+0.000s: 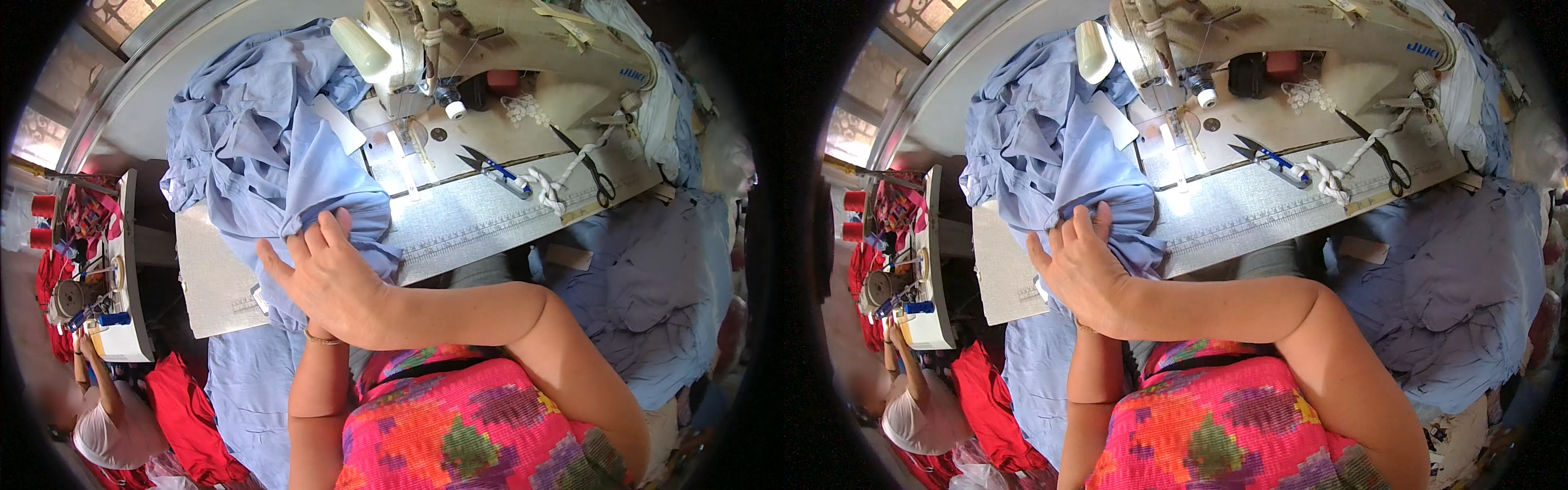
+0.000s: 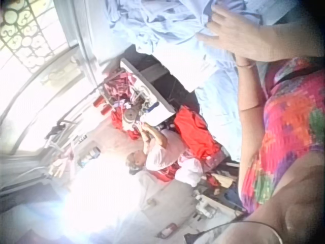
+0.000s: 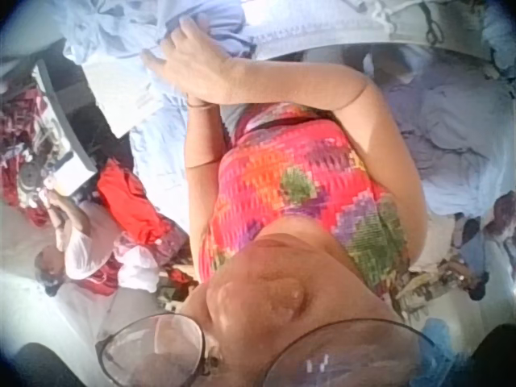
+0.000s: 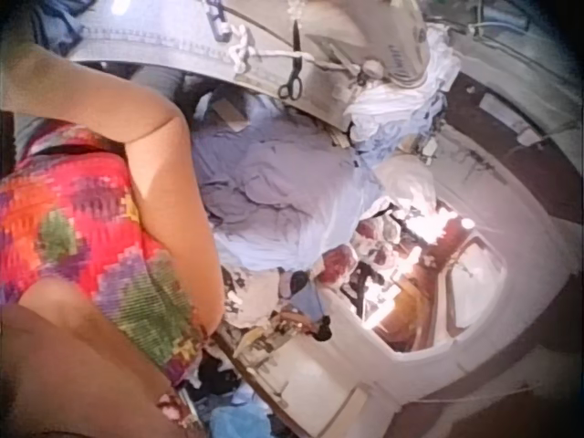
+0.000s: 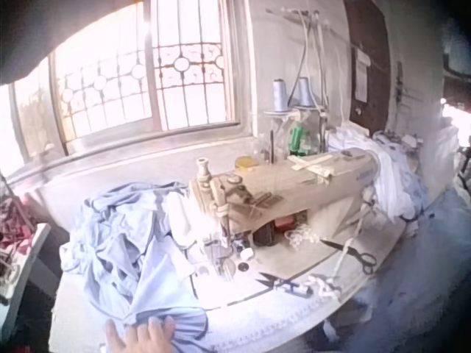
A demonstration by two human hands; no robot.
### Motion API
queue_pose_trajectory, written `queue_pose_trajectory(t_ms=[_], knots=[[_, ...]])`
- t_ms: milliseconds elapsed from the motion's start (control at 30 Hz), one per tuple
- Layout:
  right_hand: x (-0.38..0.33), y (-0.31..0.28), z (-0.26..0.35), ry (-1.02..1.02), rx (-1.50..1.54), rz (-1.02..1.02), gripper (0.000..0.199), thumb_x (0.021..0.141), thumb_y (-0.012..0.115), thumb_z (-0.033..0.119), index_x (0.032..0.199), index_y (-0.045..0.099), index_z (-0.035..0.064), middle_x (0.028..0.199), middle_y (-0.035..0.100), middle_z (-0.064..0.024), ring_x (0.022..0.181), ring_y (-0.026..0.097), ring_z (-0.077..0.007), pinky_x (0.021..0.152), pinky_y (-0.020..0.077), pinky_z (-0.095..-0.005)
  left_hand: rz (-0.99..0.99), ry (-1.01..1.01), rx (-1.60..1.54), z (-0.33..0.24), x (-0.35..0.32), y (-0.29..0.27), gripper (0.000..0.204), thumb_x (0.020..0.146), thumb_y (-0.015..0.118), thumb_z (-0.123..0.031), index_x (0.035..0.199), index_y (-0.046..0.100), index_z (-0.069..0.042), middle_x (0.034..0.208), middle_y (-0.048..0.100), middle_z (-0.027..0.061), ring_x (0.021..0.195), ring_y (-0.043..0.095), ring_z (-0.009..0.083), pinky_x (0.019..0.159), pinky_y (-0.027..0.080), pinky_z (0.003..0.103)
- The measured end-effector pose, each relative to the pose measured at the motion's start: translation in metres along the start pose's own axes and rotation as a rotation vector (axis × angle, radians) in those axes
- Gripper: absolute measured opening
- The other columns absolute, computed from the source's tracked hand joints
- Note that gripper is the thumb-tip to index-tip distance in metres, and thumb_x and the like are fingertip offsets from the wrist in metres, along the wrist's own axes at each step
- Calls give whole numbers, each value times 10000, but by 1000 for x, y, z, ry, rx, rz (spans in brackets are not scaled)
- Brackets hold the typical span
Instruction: The person trims excess thread from a light blue button-down shirt using snips and examines the garment for loose threads.
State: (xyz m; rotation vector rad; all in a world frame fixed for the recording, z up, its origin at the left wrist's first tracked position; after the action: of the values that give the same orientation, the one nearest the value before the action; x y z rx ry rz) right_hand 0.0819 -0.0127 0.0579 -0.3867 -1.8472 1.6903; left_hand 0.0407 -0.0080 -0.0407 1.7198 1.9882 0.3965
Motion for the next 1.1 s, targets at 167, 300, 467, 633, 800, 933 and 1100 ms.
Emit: queue_pose_trajectory(t_ms=[167,300,467,633,800,933,1100], knots=[[-22,-12,-20,-67,296,-353,367,776,508,145,1132,533,62,951,579,-97,892,550,-282,848,404,-385,33,-191,-455,2,12,-26,500,834,618,-279,1186,459,38,1073,581,153,959,582,251,781,487,369],[-40,-3,-77,-35,668,-461,235,736,525,6,961,588,32,987,600,-108,933,568,-280,851,430,-383,-16,-282,-442,-3,18,-5,441,890,559,-290,1183,468,27,1060,599,132,931,605,235,770,506,359],[-59,23,-135,316,977,-377,257,855,464,-28,1086,575,-8,1013,611,-134,954,585,-188,839,443,-293,-105,-275,-369,-11,20,9,403,886,573,-247,1179,474,12,1111,582,133,967,605,228,821,510,354],[-98,24,-178,408,273,-259,274,782,517,14,1044,588,51,1079,566,-104,1018,517,-302,876,417,-391,-116,-240,-250,-13,18,13,353,844,619,-139,1140,504,14,1022,617,118,888,632,220,773,537,344],[-122,20,-198,567,124,-51,387,749,509,-12,1130,541,52,1112,537,-105,1026,508,-298,864,425,-396,-155,-210,-165,-11,24,11,348,836,625,-129,1134,512,12,1000,620,106,857,634,209,736,540,333],[-128,23,-204,546,94,-42,396,748,516,-10,1141,525,35,1088,537,-115,1005,511,-309,858,434,-389,-159,-163,-87,-10,28,11,363,838,630,-138,1151,508,0,1034,598,88,876,608,189,750,508,314],[-122,25,-207,536,86,-56,361,756,526,5,1116,534,30,1057,538,-130,981,516,-321,848,438,-390,-22,-40,209,-15,25,22,362,828,645,-116,1150,519,-7,1050,576,51,932,553,158,850,427,278]])
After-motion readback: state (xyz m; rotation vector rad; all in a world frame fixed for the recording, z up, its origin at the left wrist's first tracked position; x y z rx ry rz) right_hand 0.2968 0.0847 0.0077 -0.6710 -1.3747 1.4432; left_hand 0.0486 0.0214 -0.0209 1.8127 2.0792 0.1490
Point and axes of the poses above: each hand's wrist, its own x-axis towards the middle knuckle, its own y-axis out of the palm, z = x × y, the point moved 4 cm from there along x, towards the middle knuckle
